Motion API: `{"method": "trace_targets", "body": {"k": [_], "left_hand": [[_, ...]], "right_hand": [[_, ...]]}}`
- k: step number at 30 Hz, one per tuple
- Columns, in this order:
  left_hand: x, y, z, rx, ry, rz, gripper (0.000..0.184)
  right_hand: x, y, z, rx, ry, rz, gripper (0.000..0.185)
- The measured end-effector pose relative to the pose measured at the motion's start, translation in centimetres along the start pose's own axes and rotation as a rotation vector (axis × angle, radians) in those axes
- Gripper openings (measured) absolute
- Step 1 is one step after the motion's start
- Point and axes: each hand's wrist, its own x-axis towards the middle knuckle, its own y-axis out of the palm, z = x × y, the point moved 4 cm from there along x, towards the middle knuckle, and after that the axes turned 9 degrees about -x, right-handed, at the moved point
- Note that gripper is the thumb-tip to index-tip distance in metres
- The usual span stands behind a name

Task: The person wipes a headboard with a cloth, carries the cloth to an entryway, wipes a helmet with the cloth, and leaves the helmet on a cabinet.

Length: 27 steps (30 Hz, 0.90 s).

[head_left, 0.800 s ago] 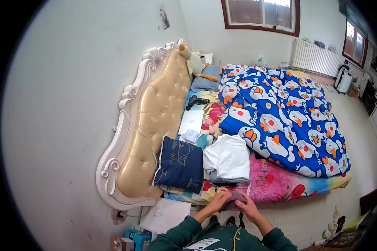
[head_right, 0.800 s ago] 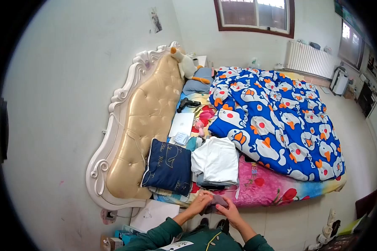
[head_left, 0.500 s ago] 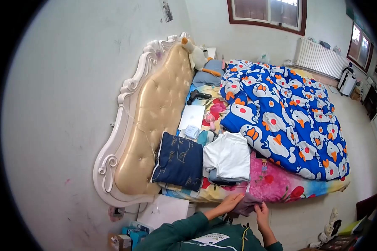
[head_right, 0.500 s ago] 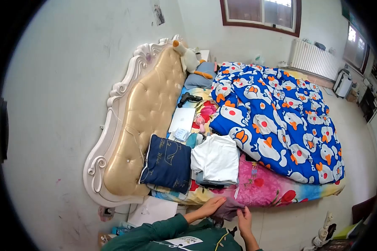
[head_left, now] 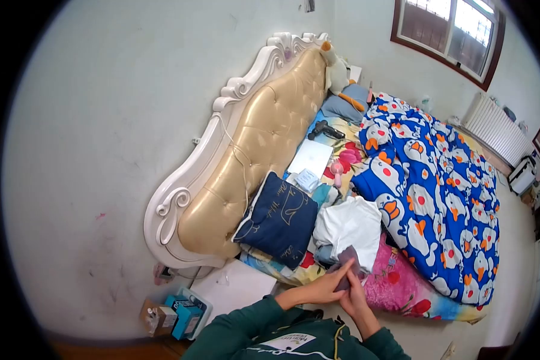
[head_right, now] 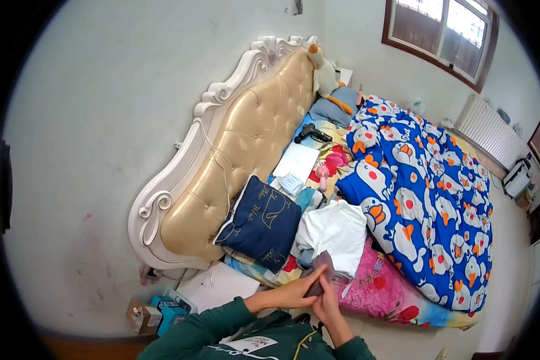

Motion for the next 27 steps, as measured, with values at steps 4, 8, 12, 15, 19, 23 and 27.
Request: {"method": "trace_targets", "body": {"k": [4, 8, 12, 15, 19, 23, 27], "left_hand": [[-3.0, -12.0, 1.7, 0.148, -0.252, -0.512, 0.057], [-8.1, -27.0, 3.5, 0.995, -0.144, -0.911, 0.04], [-9.9, -35.8, 5.9, 1.291, -0.248, -0.748, 0.038], [-10.5, -38.5, 9.3, 1.298, -0.269, -0.684, 0.037], [-9.9, -38.9, 9.0, 1.286, -0.207, -0.703, 0.028], [-9.8, -39.3, 10.3, 1.266, -0.251, -0.66, 0.029], [-10.0, -39.6, 10.8, 1.279, -0.272, -0.666, 0.031]], "right_hand": [[7.9, 2.5, 1.2, -0.226, -0.131, -0.132, 0.033], [16.3, 7.3, 5.1, -0.591, -0.224, -0.088, 0.038], [24.7, 17.3, 10.9, -1.113, -0.609, -0.185, 0.064], [30.0, 28.8, 14.7, -1.167, -0.941, 0.024, 0.067], [35.9, 41.8, 16.3, -1.199, -1.371, 0.152, 0.045], [42.8, 49.3, 12.7, -1.297, -1.496, 0.271, 0.027], [44.5, 50.1, 8.9, -1.744, -1.688, 0.329, 0.013]]}}
